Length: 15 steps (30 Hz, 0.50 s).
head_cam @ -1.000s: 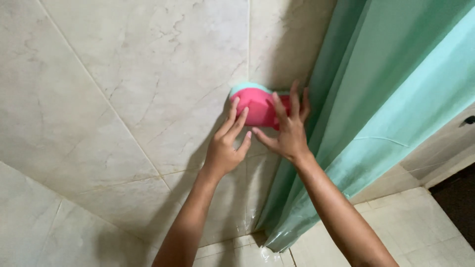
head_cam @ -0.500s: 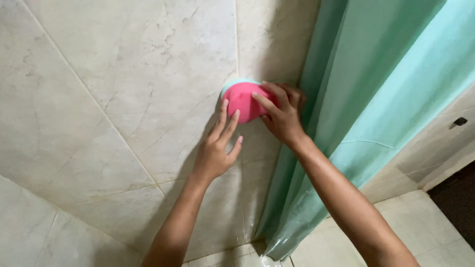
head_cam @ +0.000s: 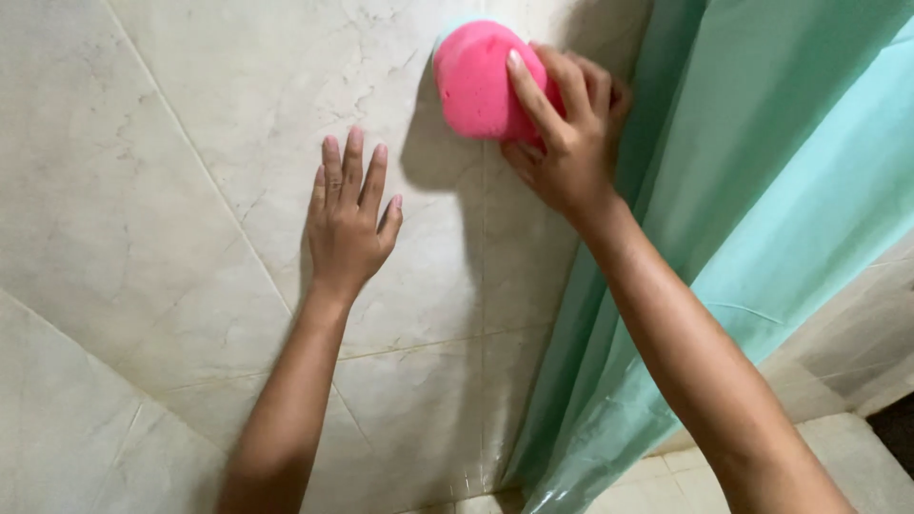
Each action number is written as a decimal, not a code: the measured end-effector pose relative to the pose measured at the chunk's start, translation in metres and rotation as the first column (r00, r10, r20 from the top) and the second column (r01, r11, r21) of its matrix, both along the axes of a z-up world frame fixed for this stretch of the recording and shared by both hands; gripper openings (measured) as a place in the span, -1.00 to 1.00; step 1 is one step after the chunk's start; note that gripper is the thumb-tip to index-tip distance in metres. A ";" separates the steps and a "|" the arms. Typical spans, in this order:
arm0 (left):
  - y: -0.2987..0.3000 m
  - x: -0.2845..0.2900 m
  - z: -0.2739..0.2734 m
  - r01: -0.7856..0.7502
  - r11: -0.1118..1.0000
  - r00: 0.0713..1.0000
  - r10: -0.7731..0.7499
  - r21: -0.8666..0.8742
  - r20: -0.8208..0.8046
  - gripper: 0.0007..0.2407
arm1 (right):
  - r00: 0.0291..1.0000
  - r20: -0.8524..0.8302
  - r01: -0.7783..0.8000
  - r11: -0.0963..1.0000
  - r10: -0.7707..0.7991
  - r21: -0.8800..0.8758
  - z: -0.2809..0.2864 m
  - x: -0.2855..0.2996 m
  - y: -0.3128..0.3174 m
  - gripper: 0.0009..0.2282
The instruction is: The person scrubs the tiled walls of a shower area using a pink and blue sponge. They move the sponge in circular and back-and-forth motions across the tiles, focusing on the grout lines and lower sections near the floor.
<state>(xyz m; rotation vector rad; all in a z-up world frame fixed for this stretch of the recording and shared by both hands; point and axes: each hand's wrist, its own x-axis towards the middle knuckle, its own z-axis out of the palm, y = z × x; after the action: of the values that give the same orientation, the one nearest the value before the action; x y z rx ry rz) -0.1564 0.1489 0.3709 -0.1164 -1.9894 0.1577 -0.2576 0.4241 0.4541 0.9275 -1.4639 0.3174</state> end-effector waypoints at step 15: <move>-0.013 -0.026 -0.020 -0.112 0.993 0.989 0.107 -0.041 -0.099 -0.49 | 1.000 -0.017 -0.009 0.968 0.014 0.250 -0.087 0.006 0.011 -0.52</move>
<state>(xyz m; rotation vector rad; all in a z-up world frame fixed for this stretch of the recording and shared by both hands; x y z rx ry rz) -0.1822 0.1356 0.3513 -0.0288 -1.8966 0.2761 -0.2517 0.4354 0.3674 1.1380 -1.5035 0.1335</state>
